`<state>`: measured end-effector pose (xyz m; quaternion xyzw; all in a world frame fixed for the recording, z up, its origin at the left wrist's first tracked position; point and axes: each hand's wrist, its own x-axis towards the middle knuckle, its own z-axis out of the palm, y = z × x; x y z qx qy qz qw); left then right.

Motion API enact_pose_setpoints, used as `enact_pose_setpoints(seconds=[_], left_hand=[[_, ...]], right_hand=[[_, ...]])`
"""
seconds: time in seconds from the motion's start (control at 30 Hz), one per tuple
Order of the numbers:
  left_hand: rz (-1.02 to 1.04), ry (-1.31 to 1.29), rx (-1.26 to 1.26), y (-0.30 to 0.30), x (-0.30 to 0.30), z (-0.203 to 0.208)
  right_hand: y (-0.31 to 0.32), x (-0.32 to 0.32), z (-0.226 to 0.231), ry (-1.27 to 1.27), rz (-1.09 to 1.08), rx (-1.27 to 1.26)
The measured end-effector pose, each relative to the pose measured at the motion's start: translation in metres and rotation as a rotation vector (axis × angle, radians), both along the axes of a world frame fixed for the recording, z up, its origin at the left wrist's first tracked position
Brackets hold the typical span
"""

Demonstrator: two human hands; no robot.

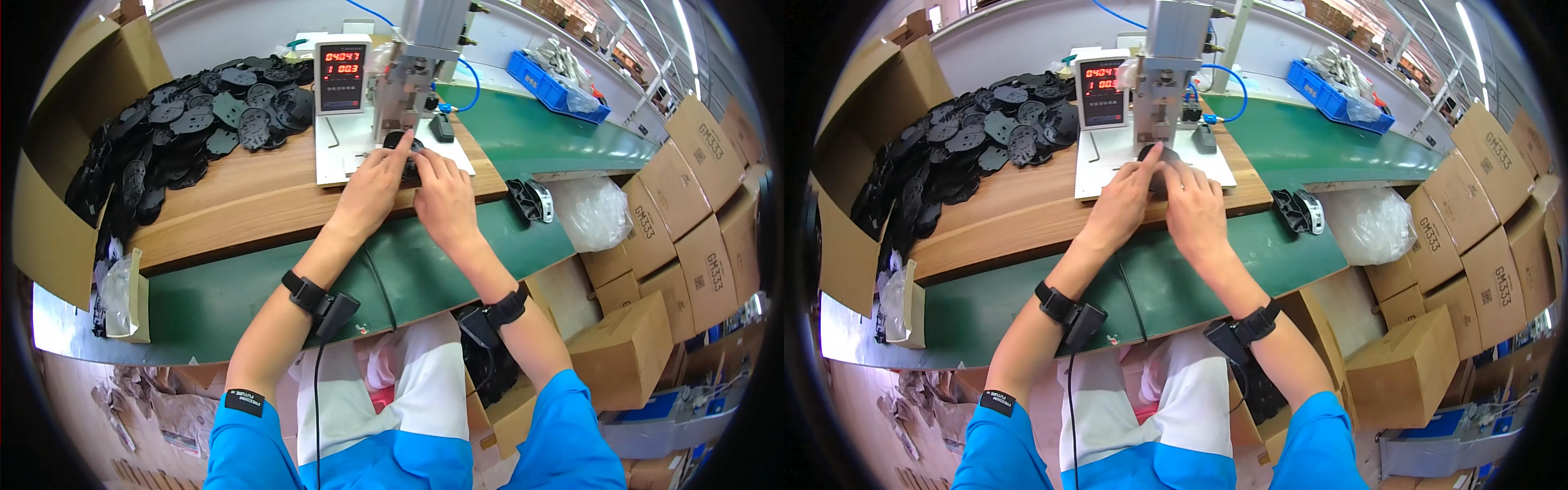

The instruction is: Assembling small black plastic components using a pneumatic press machine at a factory workstation.

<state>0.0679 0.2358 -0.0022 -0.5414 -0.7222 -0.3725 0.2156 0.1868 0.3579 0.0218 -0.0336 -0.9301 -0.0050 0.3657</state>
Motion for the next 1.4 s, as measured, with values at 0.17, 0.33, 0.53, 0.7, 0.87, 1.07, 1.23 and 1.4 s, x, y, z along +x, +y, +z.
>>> enact_pose_setpoints(seconds=[0.17, 0.33, 0.53, 0.7, 0.87, 1.07, 1.23, 1.4], left_hand=[[0.003, 0.074, 0.07, -0.002, 0.0, 0.001], [-0.016, 0.064, 0.091, -0.003, 0.01, 0.006], [0.174, 0.029, 0.325, -0.038, -0.038, 0.018], [0.528, 0.216, 0.213, -0.128, -0.138, -0.023], [0.555, -0.035, -0.214, -0.145, -0.143, -0.04], [0.68, -0.051, -0.166, -0.181, -0.113, -0.031], [0.638, 0.044, -0.187, -0.206, -0.112, -0.036], [0.699, -0.128, -0.307, -0.199, -0.093, -0.009]], right_hand=[[0.006, -0.021, 0.0, -0.058, -0.023, -0.099], [0.008, -0.032, 0.007, -0.004, 0.039, 0.015], [0.014, -0.031, 0.023, -0.176, -0.011, -0.075], [0.005, -0.035, 0.024, -0.092, 0.047, -0.086], [0.019, -0.034, 0.017, -0.129, -0.01, -0.084], [0.016, -0.036, 0.024, -0.164, 0.017, -0.088], [0.012, -0.036, 0.023, -0.194, 0.025, -0.141], [0.017, -0.029, 0.026, -0.206, 0.004, -0.099]])
